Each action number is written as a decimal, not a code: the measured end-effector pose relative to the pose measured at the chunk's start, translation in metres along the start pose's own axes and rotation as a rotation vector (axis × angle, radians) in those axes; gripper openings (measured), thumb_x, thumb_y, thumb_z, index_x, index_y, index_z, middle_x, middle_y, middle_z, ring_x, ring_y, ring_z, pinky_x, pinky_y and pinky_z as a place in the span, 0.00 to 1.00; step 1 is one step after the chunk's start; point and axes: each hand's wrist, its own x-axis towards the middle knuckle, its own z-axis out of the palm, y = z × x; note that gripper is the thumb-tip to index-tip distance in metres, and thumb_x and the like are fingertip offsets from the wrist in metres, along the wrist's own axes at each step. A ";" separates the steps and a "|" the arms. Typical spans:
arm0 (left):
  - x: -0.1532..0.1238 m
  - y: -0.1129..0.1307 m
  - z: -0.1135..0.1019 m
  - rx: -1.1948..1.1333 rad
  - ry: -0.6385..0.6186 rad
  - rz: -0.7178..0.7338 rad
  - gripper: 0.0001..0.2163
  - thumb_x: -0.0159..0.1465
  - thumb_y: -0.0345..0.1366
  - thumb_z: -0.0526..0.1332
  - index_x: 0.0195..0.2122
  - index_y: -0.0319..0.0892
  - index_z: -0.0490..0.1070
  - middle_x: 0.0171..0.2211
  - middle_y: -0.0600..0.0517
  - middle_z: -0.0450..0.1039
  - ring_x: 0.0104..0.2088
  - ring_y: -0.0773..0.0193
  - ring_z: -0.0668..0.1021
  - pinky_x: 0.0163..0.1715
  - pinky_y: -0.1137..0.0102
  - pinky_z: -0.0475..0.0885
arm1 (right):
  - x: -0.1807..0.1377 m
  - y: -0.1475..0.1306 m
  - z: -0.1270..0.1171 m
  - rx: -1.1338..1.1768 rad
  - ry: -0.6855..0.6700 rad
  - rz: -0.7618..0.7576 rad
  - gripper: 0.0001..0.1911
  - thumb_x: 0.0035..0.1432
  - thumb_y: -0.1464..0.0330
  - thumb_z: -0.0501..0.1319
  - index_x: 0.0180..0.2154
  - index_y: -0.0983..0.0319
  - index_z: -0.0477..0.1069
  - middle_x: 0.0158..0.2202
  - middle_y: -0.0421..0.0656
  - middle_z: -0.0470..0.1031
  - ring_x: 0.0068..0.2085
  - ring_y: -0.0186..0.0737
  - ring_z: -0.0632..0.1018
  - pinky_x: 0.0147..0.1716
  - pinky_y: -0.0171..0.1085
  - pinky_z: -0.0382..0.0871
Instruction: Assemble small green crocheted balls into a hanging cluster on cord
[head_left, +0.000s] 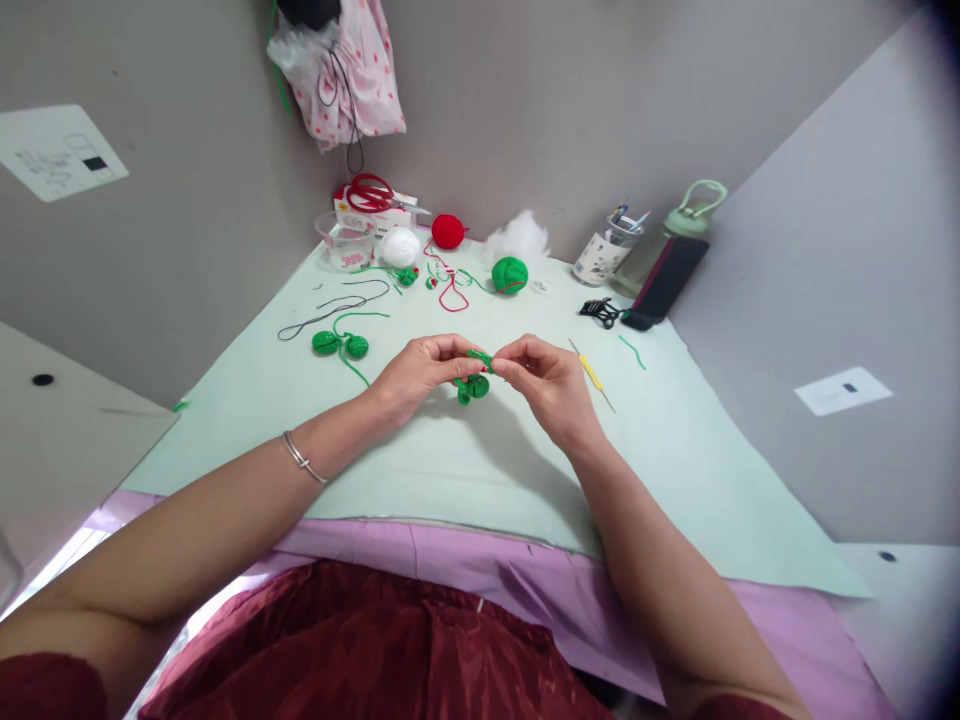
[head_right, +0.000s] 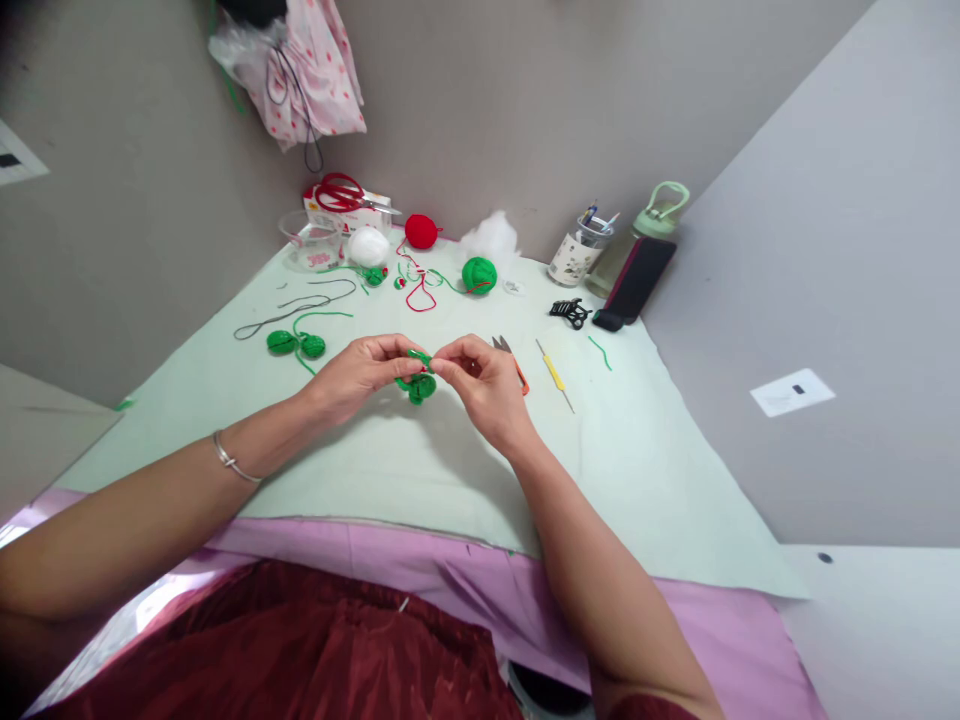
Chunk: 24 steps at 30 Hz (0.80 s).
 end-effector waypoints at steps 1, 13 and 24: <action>0.000 0.001 0.001 -0.008 0.007 0.005 0.12 0.54 0.41 0.70 0.35 0.40 0.77 0.30 0.53 0.75 0.31 0.67 0.74 0.36 0.69 0.68 | 0.000 -0.001 -0.001 0.003 -0.001 0.015 0.10 0.55 0.61 0.67 0.30 0.62 0.75 0.26 0.39 0.70 0.27 0.32 0.65 0.28 0.36 0.59; 0.001 -0.003 0.001 -0.004 -0.034 -0.048 0.12 0.55 0.42 0.69 0.32 0.39 0.75 0.29 0.53 0.73 0.29 0.69 0.72 0.33 0.70 0.65 | 0.001 0.001 0.000 0.142 -0.122 0.046 0.10 0.56 0.67 0.64 0.41 0.61 0.72 0.29 0.38 0.71 0.29 0.33 0.71 0.30 0.35 0.66; -0.001 -0.004 0.004 0.087 -0.168 -0.140 0.11 0.54 0.42 0.68 0.31 0.39 0.75 0.27 0.53 0.72 0.28 0.68 0.70 0.31 0.70 0.63 | 0.002 -0.003 -0.003 0.141 -0.112 0.127 0.07 0.52 0.65 0.67 0.28 0.62 0.74 0.23 0.37 0.68 0.25 0.30 0.65 0.27 0.34 0.59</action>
